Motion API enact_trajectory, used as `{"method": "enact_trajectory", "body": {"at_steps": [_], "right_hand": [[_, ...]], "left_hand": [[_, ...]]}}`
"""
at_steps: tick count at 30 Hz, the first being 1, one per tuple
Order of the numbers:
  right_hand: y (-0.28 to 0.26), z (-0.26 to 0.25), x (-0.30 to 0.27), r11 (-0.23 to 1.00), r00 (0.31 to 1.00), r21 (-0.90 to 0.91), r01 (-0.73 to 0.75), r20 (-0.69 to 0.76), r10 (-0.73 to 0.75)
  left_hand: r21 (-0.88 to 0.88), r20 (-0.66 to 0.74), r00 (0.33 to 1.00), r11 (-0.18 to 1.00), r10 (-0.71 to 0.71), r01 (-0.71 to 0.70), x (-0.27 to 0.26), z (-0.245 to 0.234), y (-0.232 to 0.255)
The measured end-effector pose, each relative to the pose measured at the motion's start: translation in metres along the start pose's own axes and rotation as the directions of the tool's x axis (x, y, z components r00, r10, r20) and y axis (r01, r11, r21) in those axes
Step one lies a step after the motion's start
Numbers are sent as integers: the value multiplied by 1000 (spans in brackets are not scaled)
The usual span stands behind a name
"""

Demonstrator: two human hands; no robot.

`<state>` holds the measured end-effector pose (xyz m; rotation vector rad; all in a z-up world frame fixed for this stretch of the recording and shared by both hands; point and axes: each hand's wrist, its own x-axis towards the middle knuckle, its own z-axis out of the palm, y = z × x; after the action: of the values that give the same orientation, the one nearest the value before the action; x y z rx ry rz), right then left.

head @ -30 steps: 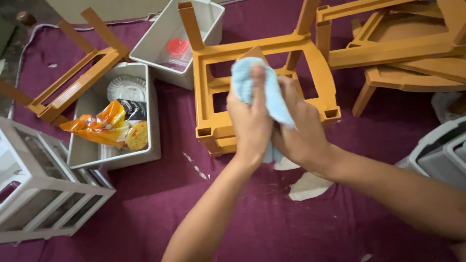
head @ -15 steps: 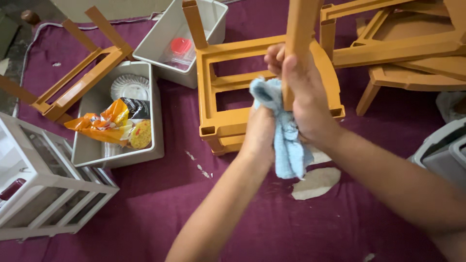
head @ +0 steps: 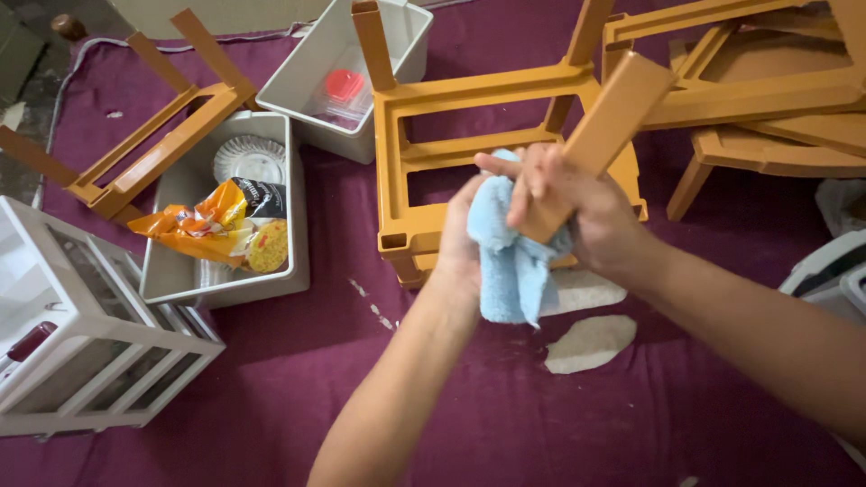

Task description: The person wipes a yellow plastic stool frame with a cloth, then inserts four legs into the frame sockets. They repeat this process for multiple stool frames, assembling them one by one on a maroon floor covering.

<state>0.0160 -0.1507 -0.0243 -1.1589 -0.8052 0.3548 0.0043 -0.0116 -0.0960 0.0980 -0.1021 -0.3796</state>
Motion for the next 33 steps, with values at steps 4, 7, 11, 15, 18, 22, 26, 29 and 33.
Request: {"method": "enact_trajectory", "body": {"at_steps": [4, 7, 11, 15, 18, 22, 26, 29, 33], "right_hand": [[0, 9, -1, 948, 998, -314, -54, -45, 42], [8, 11, 6, 991, 981, -54, -125, -158, 115], [14, -5, 12, 943, 977, -325, -79, -212, 9], [13, -24, 22, 952, 954, -282, -121, -298, 33], [13, -34, 24, 984, 948, -81, -160, -290, 130], [16, -38, 26, 837, 978, 507, -207, 123, 167], [29, -25, 32, 869, 902, 325, -372, -94, 422], [39, -12, 40, 891, 910, 273, -362, -104, 402], [52, 5, 47, 921, 909, 113, -374, -154, 388]], "left_hand": [[-14, -146, 985, 995, 93, -96, 0, 10, -19], [160, -161, 967, 972, 196, -171, -5, 13, -31], [540, -186, 929, 823, 321, -177, -15, 11, -18], [918, -7, 920, 366, 393, -150, -31, 32, 12], [989, 147, 886, -43, 440, -142, -49, 58, 49], [752, 5, 777, -514, 630, 412, -84, 67, 103], [456, -112, 648, -540, 753, 707, -104, 27, 131], [380, -162, 608, -519, 777, 765, -113, -29, 145], [380, -238, 547, -441, 803, 813, -115, -117, 158]]}}
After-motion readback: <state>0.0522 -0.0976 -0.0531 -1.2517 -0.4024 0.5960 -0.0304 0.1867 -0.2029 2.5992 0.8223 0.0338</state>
